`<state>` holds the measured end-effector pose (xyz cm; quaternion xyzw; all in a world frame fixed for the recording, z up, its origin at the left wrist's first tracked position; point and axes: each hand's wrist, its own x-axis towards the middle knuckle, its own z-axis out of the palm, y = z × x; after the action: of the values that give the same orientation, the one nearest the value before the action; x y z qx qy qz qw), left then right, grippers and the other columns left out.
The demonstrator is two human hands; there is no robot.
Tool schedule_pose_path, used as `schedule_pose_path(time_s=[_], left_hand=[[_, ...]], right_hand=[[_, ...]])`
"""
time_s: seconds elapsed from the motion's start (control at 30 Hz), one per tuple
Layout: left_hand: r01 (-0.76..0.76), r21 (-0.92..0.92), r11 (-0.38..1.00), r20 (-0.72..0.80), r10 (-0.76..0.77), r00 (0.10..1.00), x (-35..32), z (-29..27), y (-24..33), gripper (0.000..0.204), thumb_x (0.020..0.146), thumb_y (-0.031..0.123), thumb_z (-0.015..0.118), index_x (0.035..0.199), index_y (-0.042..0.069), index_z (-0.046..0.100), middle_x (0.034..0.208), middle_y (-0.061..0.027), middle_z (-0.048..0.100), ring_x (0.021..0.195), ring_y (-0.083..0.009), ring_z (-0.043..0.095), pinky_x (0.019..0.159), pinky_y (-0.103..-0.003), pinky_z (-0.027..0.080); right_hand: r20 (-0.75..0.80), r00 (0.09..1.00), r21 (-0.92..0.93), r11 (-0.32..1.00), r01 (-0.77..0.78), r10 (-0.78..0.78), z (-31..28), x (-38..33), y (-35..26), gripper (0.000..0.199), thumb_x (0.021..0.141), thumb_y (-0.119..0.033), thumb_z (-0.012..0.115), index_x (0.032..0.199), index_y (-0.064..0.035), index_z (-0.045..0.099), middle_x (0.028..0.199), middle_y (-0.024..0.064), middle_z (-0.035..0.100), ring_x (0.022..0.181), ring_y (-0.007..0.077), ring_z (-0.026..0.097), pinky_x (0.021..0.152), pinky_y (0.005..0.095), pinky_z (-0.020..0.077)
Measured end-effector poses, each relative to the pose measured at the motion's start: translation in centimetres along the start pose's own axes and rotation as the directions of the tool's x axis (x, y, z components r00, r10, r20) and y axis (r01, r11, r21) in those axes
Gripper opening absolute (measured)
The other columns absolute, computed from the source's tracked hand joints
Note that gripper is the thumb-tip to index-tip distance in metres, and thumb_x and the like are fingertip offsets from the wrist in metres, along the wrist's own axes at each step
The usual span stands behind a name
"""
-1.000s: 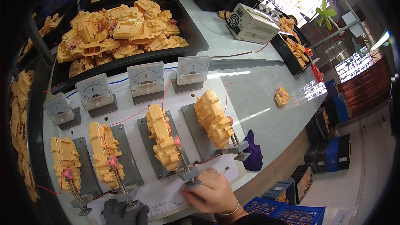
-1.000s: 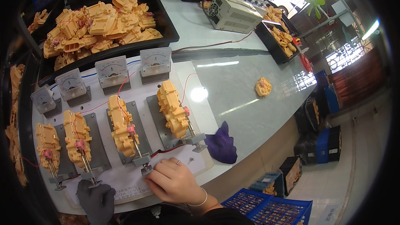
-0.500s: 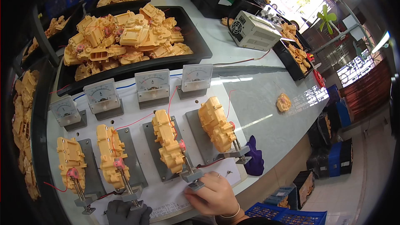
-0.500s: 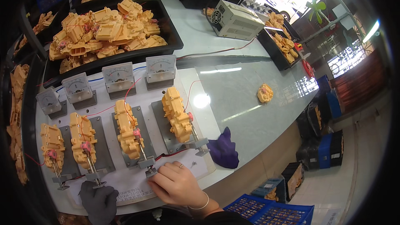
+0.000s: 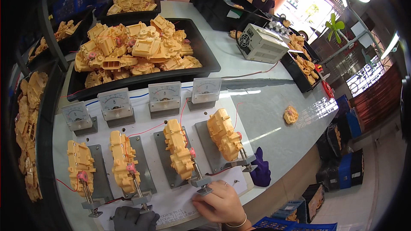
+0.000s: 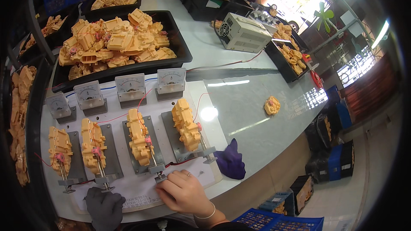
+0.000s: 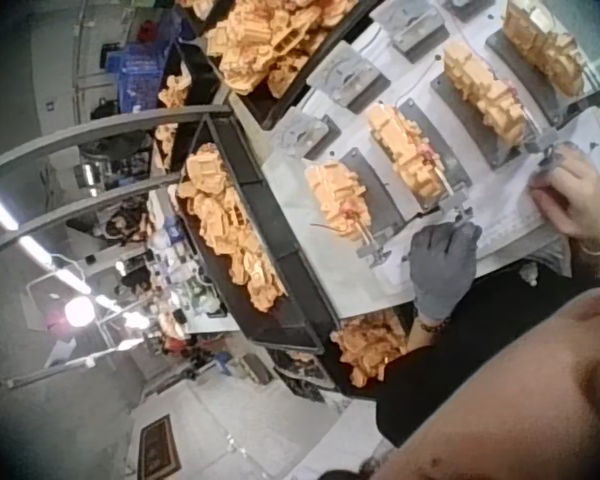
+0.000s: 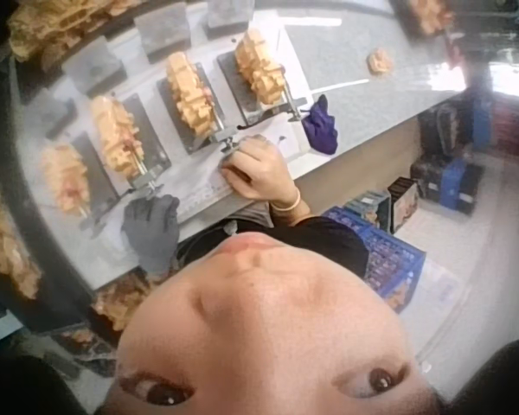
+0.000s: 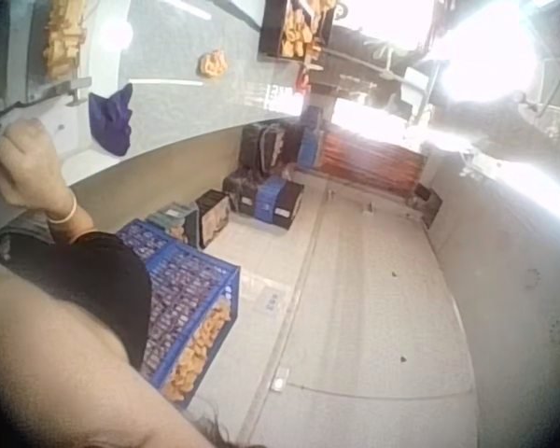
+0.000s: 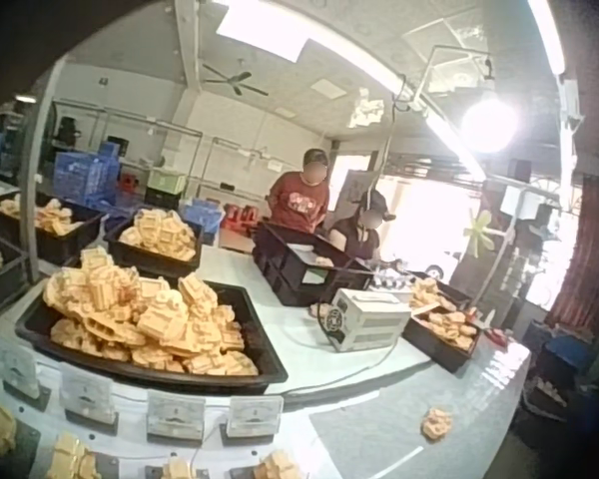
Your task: Testing yellow plastic components using a diagnostic jig and analog meters in a factory workstation.
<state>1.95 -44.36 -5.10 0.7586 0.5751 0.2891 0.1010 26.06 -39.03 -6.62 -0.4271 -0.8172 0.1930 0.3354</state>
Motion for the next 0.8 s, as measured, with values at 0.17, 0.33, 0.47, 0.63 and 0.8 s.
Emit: schedule_pose_path(time_s=[0.17,0.33,0.47,0.63,0.8], left_hand=[[0.002,0.008,1.000,0.019,-0.002,1.000,0.12,-0.02,-0.05,0.016,0.074,0.012,0.075,0.087,0.014,0.065,0.077,-0.0101,0.059,0.077,-0.0339,0.057,0.069,-0.045,0.046],[-0.004,-0.005,1.000,-0.006,0.004,1.000,0.25,0.08,0.06,0.014,0.076,0.012,0.073,0.085,0.014,0.063,0.076,-0.0099,0.057,0.077,-0.0339,0.056,0.069,-0.045,0.046],[-0.009,-0.014,1.000,0.001,0.009,1.000,0.15,0.07,-0.11,0.013,0.076,0.012,0.072,0.085,0.013,0.063,0.076,-0.0099,0.058,0.077,-0.0340,0.057,0.069,-0.046,0.046],[0.004,-0.035,0.999,0.024,-0.003,1.000,0.20,-0.21,-0.06,0.014,0.076,0.013,0.073,0.087,0.013,0.064,0.078,-0.0099,0.060,0.079,-0.0337,0.058,0.070,-0.046,0.046],[0.021,-0.045,0.999,0.003,-0.021,1.000,0.01,-0.07,-0.12,0.013,0.077,0.013,0.073,0.087,0.013,0.065,0.080,-0.0099,0.061,0.080,-0.0337,0.059,0.072,-0.045,0.047]], right_hand=[[0.033,0.998,-0.005,0.999,-0.044,0.044,-0.17,-0.16,-0.16,0.014,0.069,-0.006,0.077,0.080,-0.0070,0.068,0.077,0.0048,0.062,0.063,0.0230,0.058,0.058,0.0329,0.0429],[0.038,0.998,-0.002,0.999,-0.047,0.047,-0.18,-0.12,-0.08,0.014,0.069,-0.006,0.077,0.080,-0.0070,0.068,0.077,0.0048,0.063,0.064,0.0230,0.059,0.059,0.0329,0.0437],[0.033,0.998,-0.009,0.998,-0.057,0.058,-0.15,-0.17,-0.15,0.014,0.068,-0.006,0.077,0.079,-0.0070,0.068,0.077,0.0047,0.063,0.065,0.0232,0.060,0.060,0.0328,0.0445],[0.033,0.997,-0.012,0.998,-0.064,0.064,-0.15,-0.18,-0.18,0.014,0.068,-0.006,0.077,0.079,-0.0070,0.068,0.077,0.0046,0.064,0.065,0.0232,0.060,0.060,0.0327,0.0449],[0.039,0.997,-0.009,0.997,-0.071,0.071,-0.17,-0.23,-0.18,0.014,0.068,-0.006,0.077,0.079,-0.0069,0.068,0.078,0.0049,0.064,0.066,0.0235,0.061,0.061,0.0330,0.0457]])
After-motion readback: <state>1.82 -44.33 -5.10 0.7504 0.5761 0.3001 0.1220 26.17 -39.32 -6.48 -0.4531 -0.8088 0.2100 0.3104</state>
